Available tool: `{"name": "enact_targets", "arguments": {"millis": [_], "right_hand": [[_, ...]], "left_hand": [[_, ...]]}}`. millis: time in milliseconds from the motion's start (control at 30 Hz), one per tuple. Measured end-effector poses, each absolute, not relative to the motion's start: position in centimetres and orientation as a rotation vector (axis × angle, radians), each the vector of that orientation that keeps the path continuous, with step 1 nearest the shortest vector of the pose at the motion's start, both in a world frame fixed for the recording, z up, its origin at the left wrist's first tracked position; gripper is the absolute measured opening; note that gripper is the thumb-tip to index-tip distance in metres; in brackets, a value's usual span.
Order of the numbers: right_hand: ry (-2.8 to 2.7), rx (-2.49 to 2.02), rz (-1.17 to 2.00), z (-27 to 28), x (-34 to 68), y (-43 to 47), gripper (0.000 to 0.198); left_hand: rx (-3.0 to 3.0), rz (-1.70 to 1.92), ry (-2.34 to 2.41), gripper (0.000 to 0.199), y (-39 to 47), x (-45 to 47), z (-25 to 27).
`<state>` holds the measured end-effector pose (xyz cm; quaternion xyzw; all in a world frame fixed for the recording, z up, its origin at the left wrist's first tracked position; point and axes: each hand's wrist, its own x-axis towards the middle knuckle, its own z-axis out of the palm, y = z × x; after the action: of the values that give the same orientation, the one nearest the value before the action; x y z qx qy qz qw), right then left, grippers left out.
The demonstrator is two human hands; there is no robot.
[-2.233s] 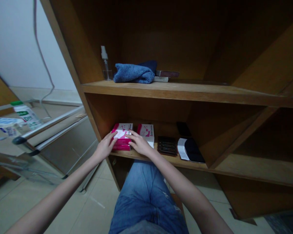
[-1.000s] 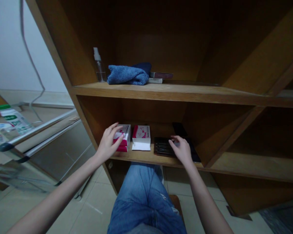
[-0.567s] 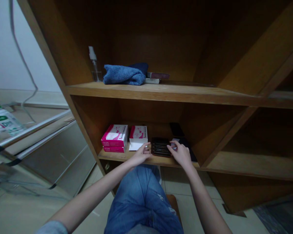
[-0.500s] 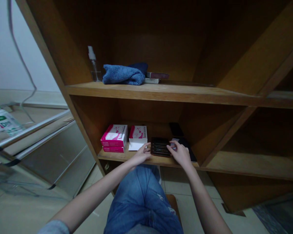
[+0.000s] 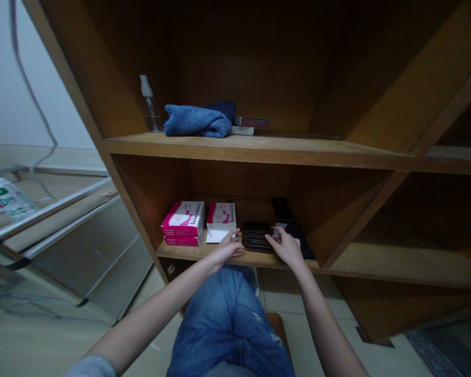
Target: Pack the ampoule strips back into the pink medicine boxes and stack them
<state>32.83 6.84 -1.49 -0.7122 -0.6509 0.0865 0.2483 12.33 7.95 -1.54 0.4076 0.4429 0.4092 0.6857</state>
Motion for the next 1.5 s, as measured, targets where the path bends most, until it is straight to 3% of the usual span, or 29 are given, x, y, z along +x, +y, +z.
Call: {"name": "enact_targets", "arguments": {"millis": [300, 500, 800, 1033, 1233, 1400, 1500], "right_hand": [[-1.783, -1.969, 0.242, -1.3, 32.2, 6.9, 0.048], [-1.546, -1.863, 0.436, -1.9, 32.2, 7.1, 0.050], [-1.030, -1.174, 0.650, -0.8, 27.1, 6.9, 0.052], [-1.104, -0.970, 0.832, -2.3, 22.8, 3.8, 0.053], [-1.245, -0.874, 0.838, -2.3, 23.0, 3.1, 0.057], [-1.367, -0.788, 0.873, -2.1, 23.5, 2.4, 0.077], [-1.467, -0.752, 0.958, -2.0, 23.4, 2.2, 0.079]], "left_hand": [[0.930, 0.875, 0.988, 0.045, 7.3, 12.8, -0.5], [0.922, 0.960, 1.013, 0.042, 6.4, 12.7, -0.3], [0.600, 1.465, 0.938, 0.036, 5.3, 14.4, 2.0], [-0.006, 1.613, 0.841, 0.013, 3.7, 12.9, 2.0], [-0.161, 1.560, 0.711, 0.014, 4.0, 11.4, 1.3], [-0.118, 1.580, 0.654, 0.015, 4.0, 11.0, 1.1], [-0.085, 1.626, 0.658, 0.015, 4.0, 10.2, 1.0]]}}
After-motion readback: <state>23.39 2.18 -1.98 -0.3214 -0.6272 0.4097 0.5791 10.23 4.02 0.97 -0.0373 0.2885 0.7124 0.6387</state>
